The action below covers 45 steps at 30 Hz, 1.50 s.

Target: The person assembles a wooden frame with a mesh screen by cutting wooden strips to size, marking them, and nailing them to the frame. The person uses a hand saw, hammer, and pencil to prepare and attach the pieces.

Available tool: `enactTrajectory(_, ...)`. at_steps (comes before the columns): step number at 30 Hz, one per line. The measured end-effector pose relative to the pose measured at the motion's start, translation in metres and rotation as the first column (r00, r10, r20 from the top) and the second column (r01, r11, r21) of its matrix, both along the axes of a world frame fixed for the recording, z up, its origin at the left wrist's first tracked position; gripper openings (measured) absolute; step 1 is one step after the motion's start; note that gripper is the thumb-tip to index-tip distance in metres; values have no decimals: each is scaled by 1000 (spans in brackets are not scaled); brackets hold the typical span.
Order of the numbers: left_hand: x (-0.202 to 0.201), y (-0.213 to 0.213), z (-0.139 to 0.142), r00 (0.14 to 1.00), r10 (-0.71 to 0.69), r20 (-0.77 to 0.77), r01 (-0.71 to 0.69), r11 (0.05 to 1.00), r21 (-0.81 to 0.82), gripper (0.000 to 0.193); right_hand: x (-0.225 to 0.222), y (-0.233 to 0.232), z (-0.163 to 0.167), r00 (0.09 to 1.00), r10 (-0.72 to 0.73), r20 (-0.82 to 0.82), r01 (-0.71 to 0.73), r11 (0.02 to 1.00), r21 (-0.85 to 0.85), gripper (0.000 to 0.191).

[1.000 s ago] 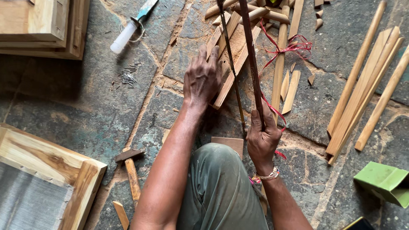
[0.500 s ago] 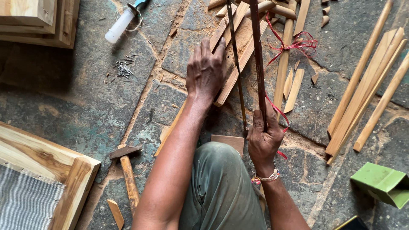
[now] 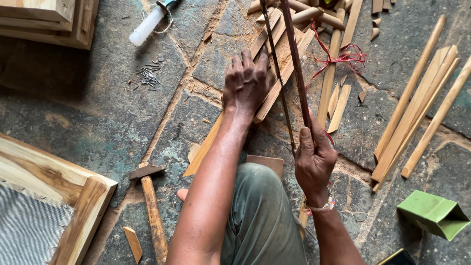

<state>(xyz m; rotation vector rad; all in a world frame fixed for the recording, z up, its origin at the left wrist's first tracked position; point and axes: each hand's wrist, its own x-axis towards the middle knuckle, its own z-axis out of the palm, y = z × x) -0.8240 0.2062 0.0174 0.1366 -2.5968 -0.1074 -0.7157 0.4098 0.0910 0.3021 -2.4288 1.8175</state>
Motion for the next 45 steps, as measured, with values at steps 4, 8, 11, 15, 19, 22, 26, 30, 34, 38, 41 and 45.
enactTrajectory(4, -1, -3, 0, 999, -6, 47, 7, 1000, -28, 42, -2, -5, 25, 999, -28, -29, 32, 986, 161, 38)
enactTrajectory(8, 0, -2, -1, 1000, 11, 18, -10, 998, -61, 43, -2, -11, 40, 997, -13, -73, 26, 982, 186, 38)
enactTrajectory(11, 0, 0, -2, 1000, 8, -12, -8, 999, -33, 45, -1, -14, 44, 996, -7, -83, 22, 984, 177, 37)
enactTrajectory(15, -2, 0, -4, 1000, -14, 23, 13, 999, 34, 42, -2, -18, 45, 993, -4, -116, 28, 979, 201, 36)
enactTrajectory(19, -3, -1, -5, 999, -34, -28, 35, 999, 30, 43, -3, -19, 48, 999, -47, -17, 50, 978, 204, 37)
enactTrajectory(22, -3, 1, -4, 997, -18, -70, 21, 999, 40, 44, -3, -19, 51, 999, -38, 16, 35, 984, 173, 38)
enactTrajectory(26, -4, 1, -4, 1000, -12, -5, 13, 999, 43, 42, -4, -19, 54, 999, -15, -41, 23, 977, 211, 37)
enactTrajectory(30, -4, 0, -5, 999, -1, 48, 1, 1000, -14, 40, -3, -18, 57, 999, -36, -11, 37, 974, 225, 38)
enactTrajectory(34, -5, -1, -3, 1000, 19, -8, -20, 997, -71, 41, -3, -19, 59, 998, -39, 43, 30, 981, 192, 39)
enactTrajectory(38, -4, 0, 0, 997, -9, 83, 9, 1000, 1, 41, -13, -23, 56, 999, -34, 4, 32, 969, 243, 37)
enactTrajectory(41, -4, 0, 2, 998, 5, 68, -3, 1000, -27, 41, -18, -24, 56, 999, -5, -33, 13, 971, 240, 36)
enactTrajectory(45, -5, 0, 2, 998, 7, 61, -6, 1000, -15, 41, -16, -22, 58, 999, 7, 33, -12, 986, 168, 38)
